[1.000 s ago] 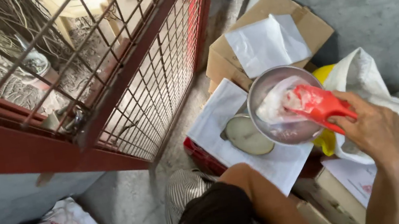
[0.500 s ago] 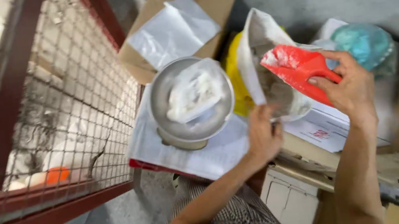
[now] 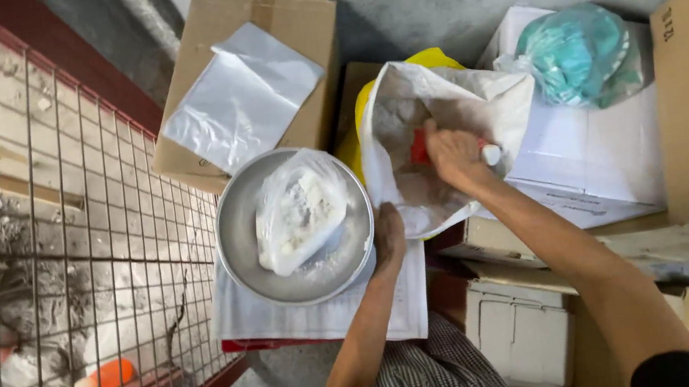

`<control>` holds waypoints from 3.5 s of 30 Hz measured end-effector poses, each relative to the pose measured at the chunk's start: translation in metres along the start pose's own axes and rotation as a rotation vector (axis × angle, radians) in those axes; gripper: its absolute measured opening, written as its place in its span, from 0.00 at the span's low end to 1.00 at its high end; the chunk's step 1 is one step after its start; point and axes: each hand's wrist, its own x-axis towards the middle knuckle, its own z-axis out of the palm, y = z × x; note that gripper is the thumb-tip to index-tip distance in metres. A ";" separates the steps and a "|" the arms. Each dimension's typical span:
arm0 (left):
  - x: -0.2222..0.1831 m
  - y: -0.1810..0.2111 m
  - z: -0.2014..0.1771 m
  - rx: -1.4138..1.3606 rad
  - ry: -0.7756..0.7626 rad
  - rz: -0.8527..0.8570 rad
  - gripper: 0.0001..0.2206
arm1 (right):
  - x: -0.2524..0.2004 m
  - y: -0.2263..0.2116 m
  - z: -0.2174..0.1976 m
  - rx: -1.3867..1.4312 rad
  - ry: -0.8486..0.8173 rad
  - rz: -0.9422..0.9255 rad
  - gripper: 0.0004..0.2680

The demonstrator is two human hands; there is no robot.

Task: Measuring and bagging white powder using a scale and a scoop in an agricultural setting.

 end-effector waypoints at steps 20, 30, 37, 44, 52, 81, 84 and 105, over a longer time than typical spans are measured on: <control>-0.048 0.093 -0.085 -0.309 -0.119 -0.389 0.25 | 0.007 0.003 0.043 -0.025 -0.142 -0.180 0.20; -0.044 0.165 -0.137 -0.218 -0.176 -0.456 0.25 | 0.010 -0.012 0.047 0.094 -0.060 -0.143 0.16; -0.046 0.179 -0.148 -0.211 -0.205 -0.472 0.23 | 0.020 -0.001 0.116 0.051 -0.082 -0.204 0.09; -0.043 0.166 -0.135 -0.609 -0.057 -0.109 0.28 | 0.019 -0.059 0.053 0.270 -0.116 0.034 0.14; -0.042 0.199 -0.140 -0.745 -0.002 -0.139 0.23 | 0.006 -0.047 0.025 0.668 0.116 0.340 0.18; -0.129 0.206 -0.158 -0.252 -0.003 0.379 0.24 | -0.107 0.009 -0.079 1.004 0.472 0.211 0.18; -0.139 0.224 -0.185 -0.296 -0.149 0.462 0.19 | -0.125 0.022 -0.093 1.085 0.471 0.129 0.17; -0.024 0.177 -0.384 0.028 0.184 0.495 0.20 | -0.204 -0.097 -0.243 1.142 0.228 -0.067 0.16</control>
